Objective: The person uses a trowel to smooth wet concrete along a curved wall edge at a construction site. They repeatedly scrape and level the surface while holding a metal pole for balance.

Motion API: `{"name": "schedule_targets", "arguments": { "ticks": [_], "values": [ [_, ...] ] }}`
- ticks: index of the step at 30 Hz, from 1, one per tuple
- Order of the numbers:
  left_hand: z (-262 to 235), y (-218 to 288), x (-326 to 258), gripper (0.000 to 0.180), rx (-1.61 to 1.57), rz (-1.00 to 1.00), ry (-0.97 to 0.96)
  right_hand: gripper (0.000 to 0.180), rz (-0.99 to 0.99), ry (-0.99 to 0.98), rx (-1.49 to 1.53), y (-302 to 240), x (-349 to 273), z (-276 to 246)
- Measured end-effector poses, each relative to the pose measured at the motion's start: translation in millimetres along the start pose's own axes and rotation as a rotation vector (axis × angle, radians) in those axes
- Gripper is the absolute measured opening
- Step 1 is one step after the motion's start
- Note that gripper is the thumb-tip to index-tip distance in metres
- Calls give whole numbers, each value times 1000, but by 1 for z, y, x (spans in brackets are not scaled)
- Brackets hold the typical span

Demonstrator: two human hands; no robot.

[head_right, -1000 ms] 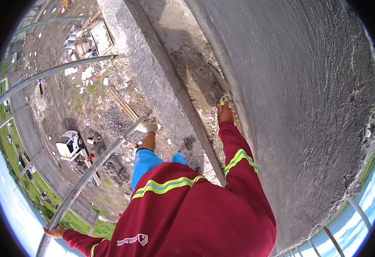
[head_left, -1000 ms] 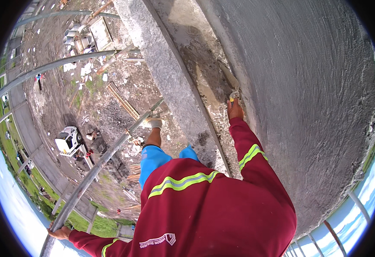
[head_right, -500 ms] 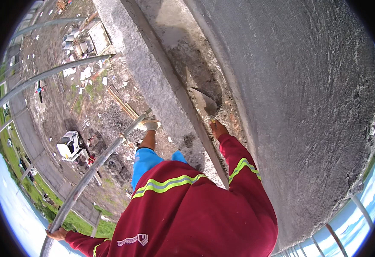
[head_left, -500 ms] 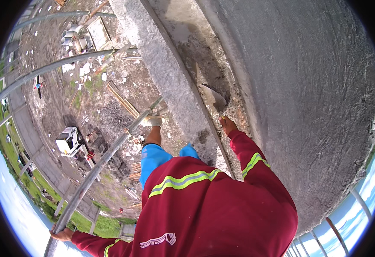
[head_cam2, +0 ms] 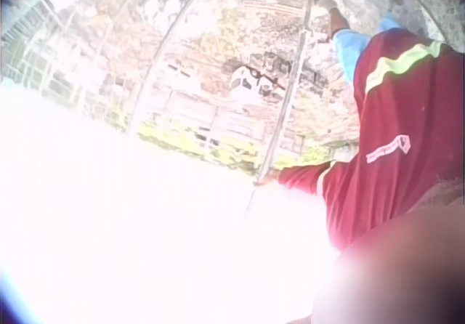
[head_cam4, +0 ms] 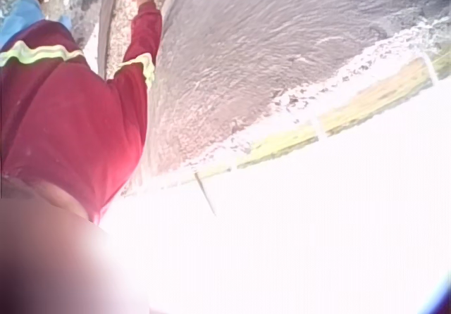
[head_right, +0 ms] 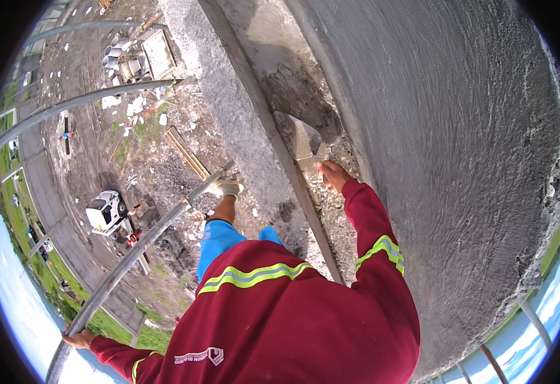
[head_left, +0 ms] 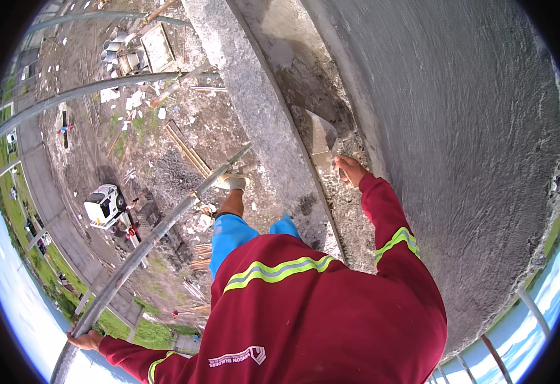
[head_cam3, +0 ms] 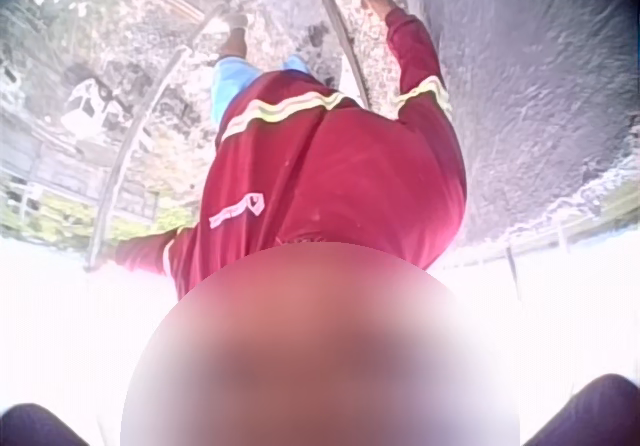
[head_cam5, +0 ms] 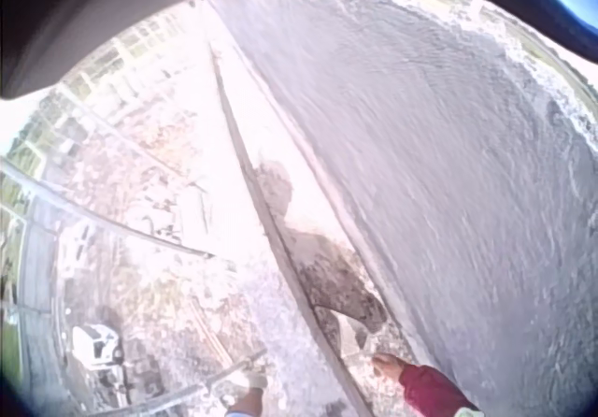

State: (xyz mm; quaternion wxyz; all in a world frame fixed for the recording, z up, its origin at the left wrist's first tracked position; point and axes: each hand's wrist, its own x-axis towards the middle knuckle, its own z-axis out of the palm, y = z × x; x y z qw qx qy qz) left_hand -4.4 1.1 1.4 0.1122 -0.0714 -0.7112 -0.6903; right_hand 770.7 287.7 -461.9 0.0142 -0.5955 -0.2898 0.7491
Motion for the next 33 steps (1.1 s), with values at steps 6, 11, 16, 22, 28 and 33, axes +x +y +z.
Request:
{"name": "schedule_targets", "arguments": {
  "ticks": [6, 11, 16, 22, 28, 33],
  "values": [
    [11, 0, -20, 25, 43, 92, -16, 48, -257, -3, -69, -112, -61, 14],
    [14, 2, -27, 24, 70, 119, 28, 54, -763, 372, -658, -197, -92, 83],
    [13, 2, -22, 23, 15, 42, 13, 40, -885, 456, -811, -209, -67, 123],
    [6, -1, -11, 23, -19, 38, -6, 44, -675, 909, -540, -114, 0, 33],
    [15, 2, -24, 21, 19, 56, 38, 47, -183, 745, -686, -20, 80, 7],
    [28, 6, -38, 21, 32, 44, -4, 50, -265, 669, -631, -2, 108, 0]
  ]
}}
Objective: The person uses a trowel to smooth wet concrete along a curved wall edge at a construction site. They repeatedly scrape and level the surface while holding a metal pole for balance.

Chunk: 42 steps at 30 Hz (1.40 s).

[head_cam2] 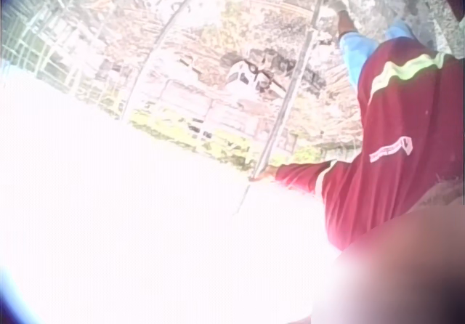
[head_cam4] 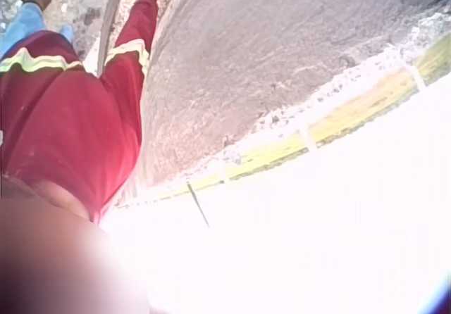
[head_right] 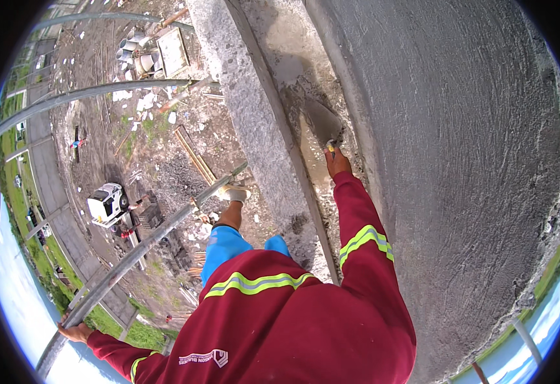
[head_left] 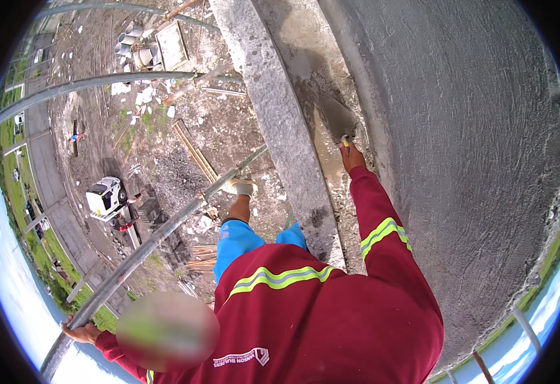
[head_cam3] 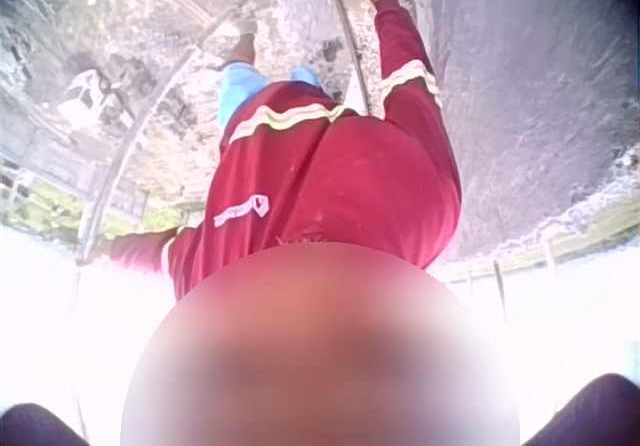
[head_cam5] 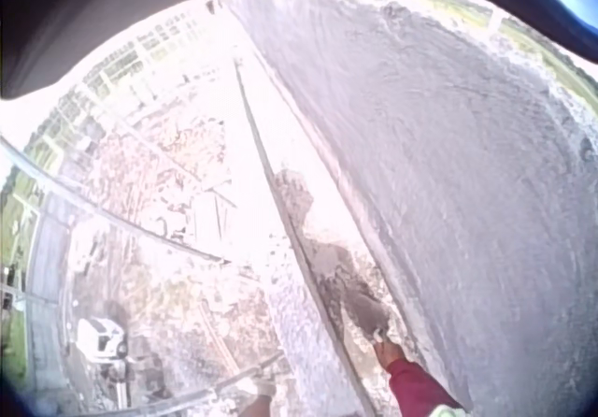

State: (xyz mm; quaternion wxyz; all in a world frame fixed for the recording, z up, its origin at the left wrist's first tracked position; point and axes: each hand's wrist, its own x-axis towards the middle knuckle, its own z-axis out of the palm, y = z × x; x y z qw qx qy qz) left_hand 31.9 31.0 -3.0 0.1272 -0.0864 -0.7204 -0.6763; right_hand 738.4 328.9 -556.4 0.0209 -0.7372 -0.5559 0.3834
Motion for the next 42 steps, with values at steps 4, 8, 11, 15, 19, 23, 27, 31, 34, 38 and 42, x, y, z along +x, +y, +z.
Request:
{"name": "schedule_targets", "arguments": {
  "ticks": [4, 8, 11, 15, 19, 23, 27, 31, 34, 38, 42],
  "values": [
    [1, 2, -5, 23, -56, -35, 17, 49, 49, -92, 121, 10, 13, 2],
    [1, 2, -8, 21, -44, 62, -18, 44, 9, -94, 74, 20, 10, 22],
    [3, 0, -9, 22, -88, 45, 38, 46, -111, 12, 129, 25, 6, 40],
    [2, 1, -8, 21, -84, 55, 22, 43, 193, -277, 444, 26, 5, 38],
    [-2, 0, -4, 21, -98, -8, 1, 45, 341, -467, 695, 17, 3, 33],
    [-4, 1, 2, 21, -84, -42, -15, 44, 423, -425, 766, 6, -9, 43],
    [-8, 1, 5, 21, -64, -58, -6, 46, 373, -401, 774, 2, -17, 48],
    [-12, -1, 8, 21, -36, -31, -20, 46, 372, -484, 725, 1, -6, 30],
    [-12, -2, 7, 21, -19, -34, -16, 45, 393, -511, 638, -2, 8, 8],
    [-8, 0, 2, 23, -9, -32, 11, 44, 269, -654, 691, -12, 14, -9],
    [-4, 1, 0, 26, 10, -16, 37, 43, 260, -675, 685, -25, 9, -21]
  ]
}}
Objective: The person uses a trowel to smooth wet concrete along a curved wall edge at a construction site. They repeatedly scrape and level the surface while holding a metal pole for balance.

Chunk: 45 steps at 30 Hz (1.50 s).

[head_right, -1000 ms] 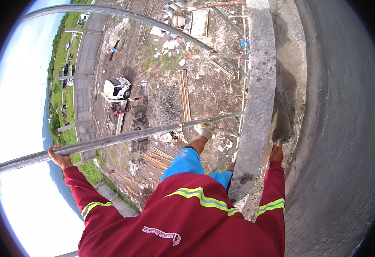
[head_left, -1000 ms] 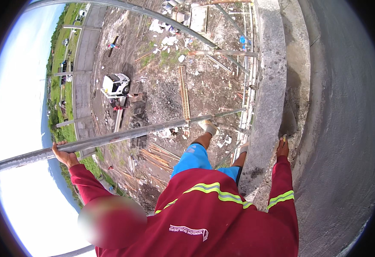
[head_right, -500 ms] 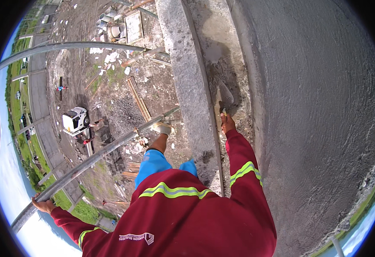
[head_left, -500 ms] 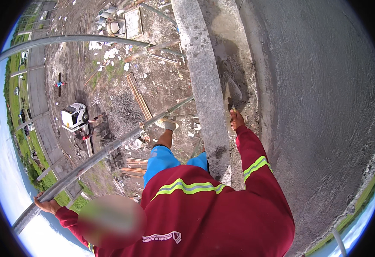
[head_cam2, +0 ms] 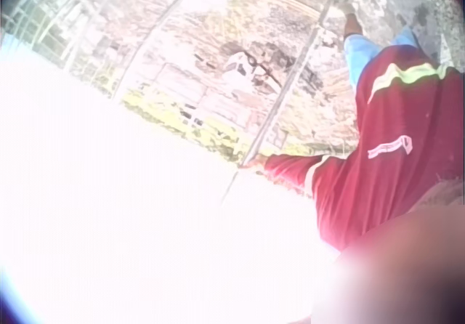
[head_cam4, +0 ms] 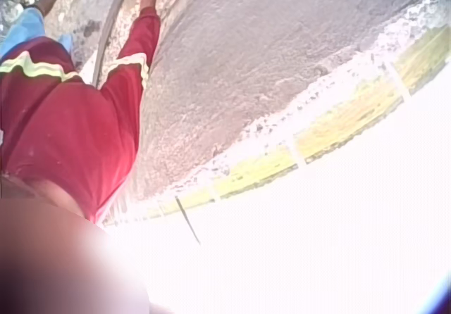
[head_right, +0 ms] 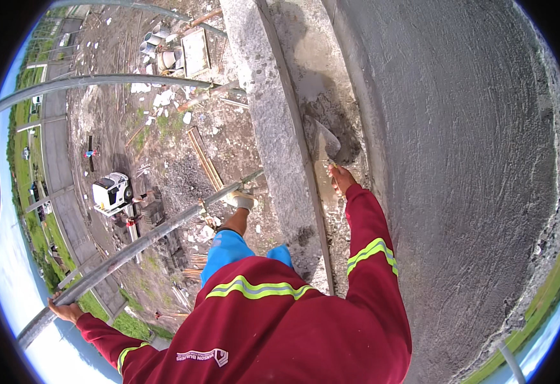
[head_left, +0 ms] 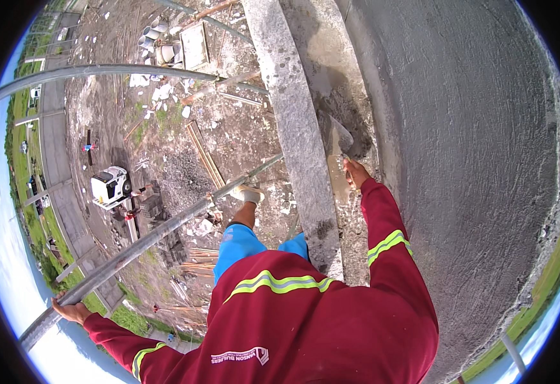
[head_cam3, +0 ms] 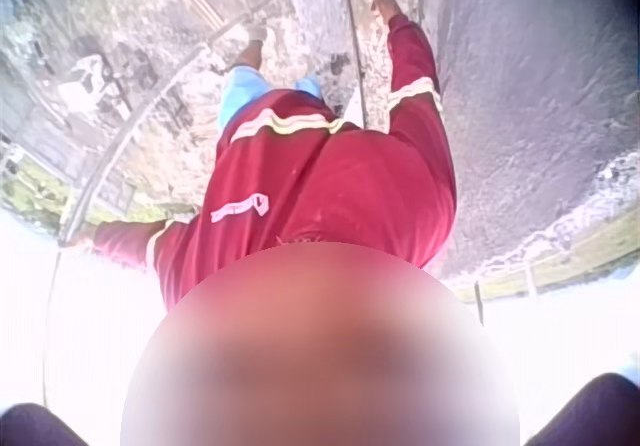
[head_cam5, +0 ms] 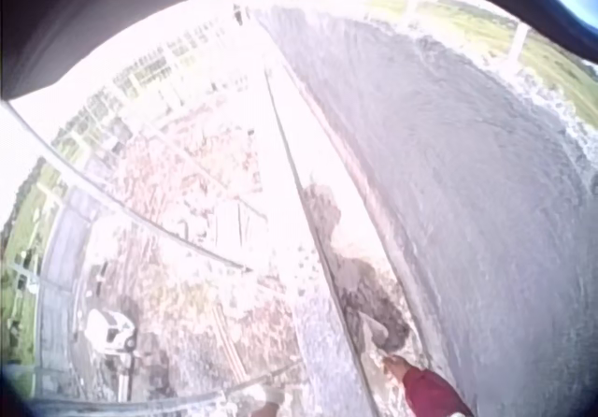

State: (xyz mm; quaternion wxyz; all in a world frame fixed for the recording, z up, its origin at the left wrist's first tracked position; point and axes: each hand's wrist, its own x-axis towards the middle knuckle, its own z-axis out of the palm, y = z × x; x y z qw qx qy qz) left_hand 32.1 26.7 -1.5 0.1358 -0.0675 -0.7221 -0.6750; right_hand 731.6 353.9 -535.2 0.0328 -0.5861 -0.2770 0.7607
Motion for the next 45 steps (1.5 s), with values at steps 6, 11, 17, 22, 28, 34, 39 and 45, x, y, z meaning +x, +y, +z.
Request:
{"name": "schedule_targets", "arguments": {
  "ticks": [6, 11, 17, 22, 28, 34, 39, 45],
  "values": [
    [-8, -3, 11, 22, -73, -19, -15, 44, -142, -16, -38, -56, -49, 5],
    [-15, -8, 20, 24, -58, -34, -2, 46, -397, 57, -86, -140, -118, 40],
    [-13, -7, 12, 23, 2, 25, 17, 33, -946, 267, -781, -208, -145, 144],
    [-3, -7, 8, 24, -49, 22, 29, 34, -987, 420, -878, -215, -122, 177],
    [-9, -9, 14, 23, -38, 23, 45, 43, -616, 727, -472, -148, -97, 73],
    [-15, -9, 20, 23, -56, 4, 38, 34, -306, 453, -81, -60, -48, 26],
    [-14, -10, 20, 22, -74, 0, 3, 30, -306, 397, 52, -31, 2, 27],
    [-14, -10, 15, 21, -20, 34, 11, 43, -262, 548, -419, -47, 27, 44]
  ]
}}
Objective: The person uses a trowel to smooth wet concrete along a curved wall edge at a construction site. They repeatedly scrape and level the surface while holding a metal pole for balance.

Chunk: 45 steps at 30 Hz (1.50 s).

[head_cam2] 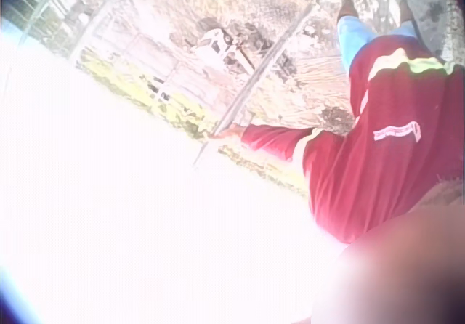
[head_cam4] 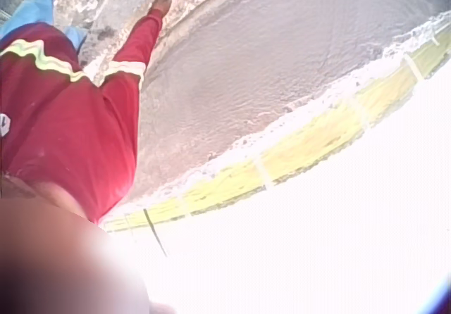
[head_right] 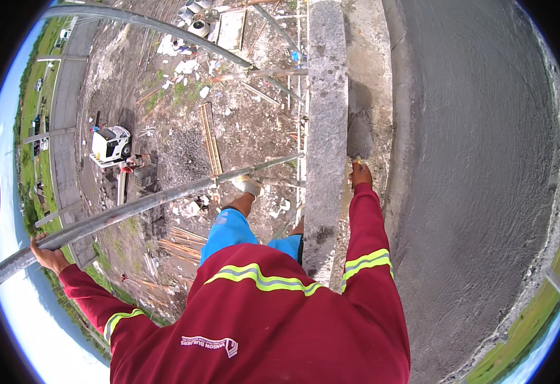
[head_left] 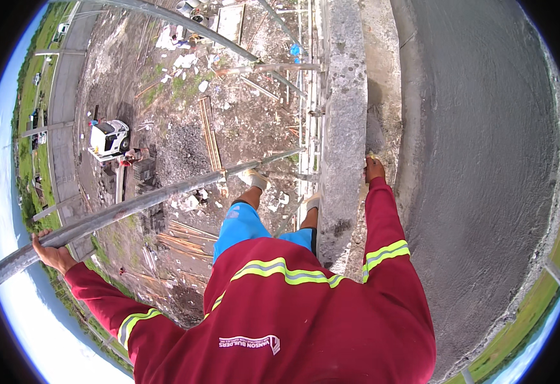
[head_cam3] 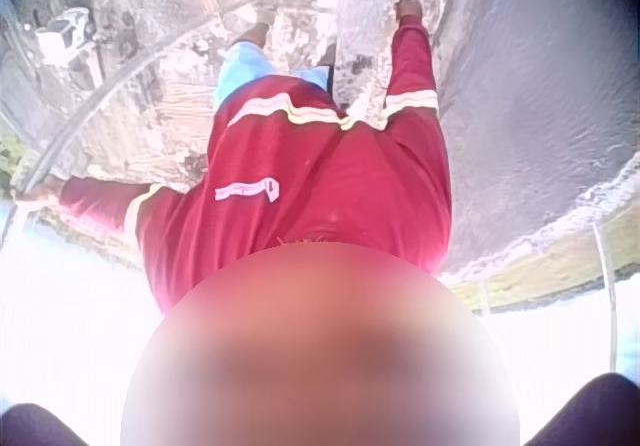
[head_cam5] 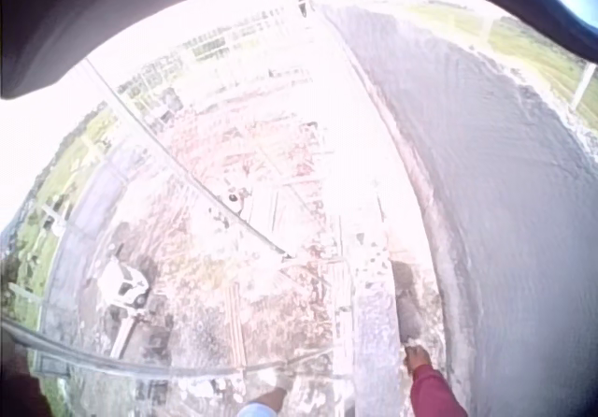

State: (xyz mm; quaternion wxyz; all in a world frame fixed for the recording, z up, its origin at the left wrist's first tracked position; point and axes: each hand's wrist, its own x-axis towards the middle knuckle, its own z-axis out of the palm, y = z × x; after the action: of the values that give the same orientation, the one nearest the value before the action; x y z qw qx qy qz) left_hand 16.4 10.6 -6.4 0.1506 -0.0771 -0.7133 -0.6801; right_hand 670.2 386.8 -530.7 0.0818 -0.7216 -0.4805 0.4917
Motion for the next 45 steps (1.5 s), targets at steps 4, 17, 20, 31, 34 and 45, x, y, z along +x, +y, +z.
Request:
{"name": "schedule_targets", "arguments": {
  "ticks": [4, 17, 20, 31, 34, 45],
  "values": [
    [3, -2, -5, 20, -74, -13, -44, 60, -218, 251, 99, -73, -30, -10],
    [14, -1, -17, 18, -115, 61, 32, 97, -679, 400, -488, -200, -131, 22],
    [18, 0, -20, 22, -144, 36, 48, 92, -625, 405, -545, -197, -129, 26],
    [16, 7, -28, 26, -60, 74, 96, 85, -722, 447, -615, -191, -128, 32],
    [12, 4, -27, 26, -39, 83, 67, 84, -707, 487, -691, -180, -117, 34],
    [10, -11, -17, 16, -88, 210, 112, 89, -669, 516, -719, -162, -92, 32]
  ]
}}
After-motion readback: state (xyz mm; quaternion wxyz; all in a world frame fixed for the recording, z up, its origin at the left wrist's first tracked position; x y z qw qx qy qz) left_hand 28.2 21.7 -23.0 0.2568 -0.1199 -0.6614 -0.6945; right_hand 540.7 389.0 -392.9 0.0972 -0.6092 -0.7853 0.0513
